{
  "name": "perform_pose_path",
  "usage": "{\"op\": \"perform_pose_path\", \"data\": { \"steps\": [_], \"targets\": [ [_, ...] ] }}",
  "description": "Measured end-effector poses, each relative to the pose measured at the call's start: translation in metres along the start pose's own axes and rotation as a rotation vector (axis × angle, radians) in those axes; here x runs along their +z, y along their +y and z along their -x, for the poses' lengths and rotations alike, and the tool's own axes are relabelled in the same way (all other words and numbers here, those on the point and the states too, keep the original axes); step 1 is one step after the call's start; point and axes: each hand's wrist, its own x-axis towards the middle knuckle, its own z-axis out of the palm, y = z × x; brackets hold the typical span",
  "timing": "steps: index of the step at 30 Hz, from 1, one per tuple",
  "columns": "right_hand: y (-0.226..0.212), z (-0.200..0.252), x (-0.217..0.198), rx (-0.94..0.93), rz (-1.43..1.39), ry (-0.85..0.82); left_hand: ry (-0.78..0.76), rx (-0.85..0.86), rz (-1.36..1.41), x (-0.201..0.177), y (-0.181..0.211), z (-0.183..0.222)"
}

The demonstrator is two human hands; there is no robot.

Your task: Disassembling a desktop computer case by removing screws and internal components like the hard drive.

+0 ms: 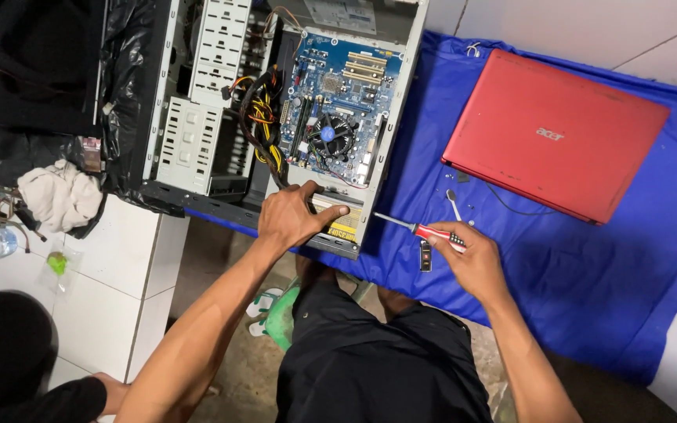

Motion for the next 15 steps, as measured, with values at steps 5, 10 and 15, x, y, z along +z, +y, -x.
{"op": "perform_pose_path", "data": {
  "steps": [5, 10, 15],
  "targets": [
    [0.003, -0.007, -0.004, 0.004, 0.034, -0.035, -0.018, -0.008, -0.016, -0.004, 0.004, 0.002],
    [0.007, -0.011, -0.004, 0.112, -0.005, -0.016, -0.028, -0.006, -0.014, -0.004, 0.002, 0.002],
    [0.019, -0.014, -0.002, 0.173, 0.041, -0.111, -0.010, 0.011, -0.005, 0.000, -0.001, -0.001]
  ]
}}
